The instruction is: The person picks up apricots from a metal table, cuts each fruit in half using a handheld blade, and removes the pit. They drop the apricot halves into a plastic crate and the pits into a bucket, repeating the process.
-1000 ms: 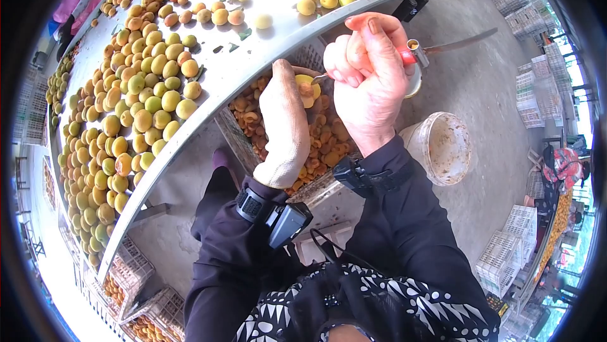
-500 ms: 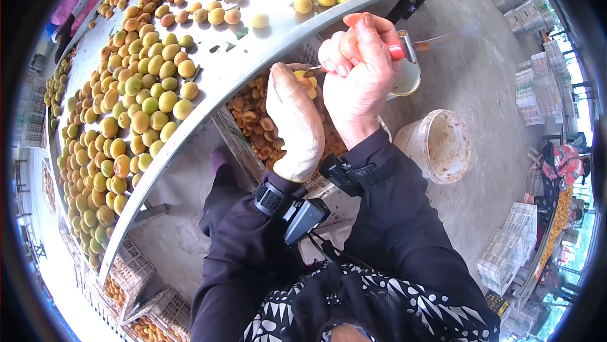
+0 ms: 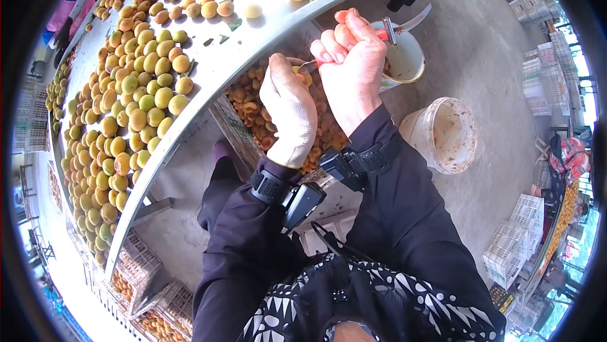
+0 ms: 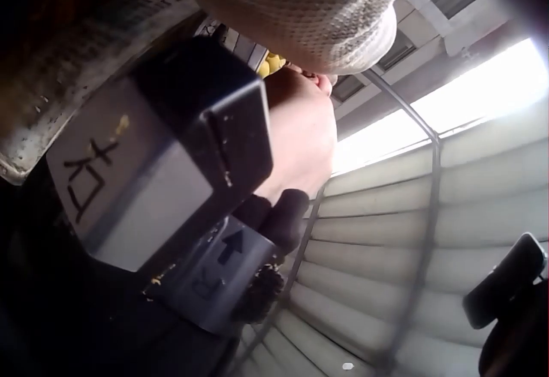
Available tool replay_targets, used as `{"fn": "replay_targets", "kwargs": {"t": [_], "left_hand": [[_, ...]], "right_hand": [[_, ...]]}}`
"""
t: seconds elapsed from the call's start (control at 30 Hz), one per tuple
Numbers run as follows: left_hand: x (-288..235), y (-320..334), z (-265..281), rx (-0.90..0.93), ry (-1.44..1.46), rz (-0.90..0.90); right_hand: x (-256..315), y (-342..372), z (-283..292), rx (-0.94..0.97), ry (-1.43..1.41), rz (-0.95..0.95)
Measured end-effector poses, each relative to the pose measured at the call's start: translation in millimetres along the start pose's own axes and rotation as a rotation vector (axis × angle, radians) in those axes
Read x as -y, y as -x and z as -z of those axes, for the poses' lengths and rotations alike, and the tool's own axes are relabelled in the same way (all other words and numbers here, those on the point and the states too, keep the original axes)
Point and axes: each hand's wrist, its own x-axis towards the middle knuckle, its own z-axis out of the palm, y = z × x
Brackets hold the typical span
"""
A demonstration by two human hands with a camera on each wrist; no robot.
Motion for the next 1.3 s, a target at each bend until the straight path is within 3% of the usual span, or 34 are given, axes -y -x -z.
{"fn": "replay_targets", "kwargs": {"t": [0.27,0.4,0.47,0.5,0.57,0.8,0.9,1.0,1.1,1.17,1.3], "left_hand": [[-2,-10,4,0.173,-0.061,0.188],[6,-13,7,0.213,-0.100,0.139],[11,-16,9,0.282,-0.175,-0.001],[17,-18,9,0.283,-0.176,0.000],[24,-22,9,0.323,0.094,0.074],[18,-24,9,0.366,0.097,0.050],[14,-25,10,0.407,0.062,0.131],[12,-23,9,0.431,0.095,0.033],[9,-25,12,0.432,0.058,0.086],[2,-24,13,0.437,0.129,0.263],[2,-29,15,0.418,0.108,0.082]], "right_hand": [[4,-9,16,0.006,-0.099,-0.102],[4,-9,19,-0.006,-0.107,-0.115],[4,-9,20,0.013,-0.123,-0.124],[5,-9,21,0.010,-0.123,-0.123],[4,-8,22,0.006,-0.113,-0.118],[5,-11,25,0.000,-0.143,-0.130],[6,-14,28,-0.001,-0.172,-0.150],[8,-15,28,0.029,-0.181,-0.156],[8,-15,28,0.013,-0.177,-0.167],[6,-17,31,0.026,-0.218,-0.177],[12,-22,23,0.034,-0.291,-0.133]]}}
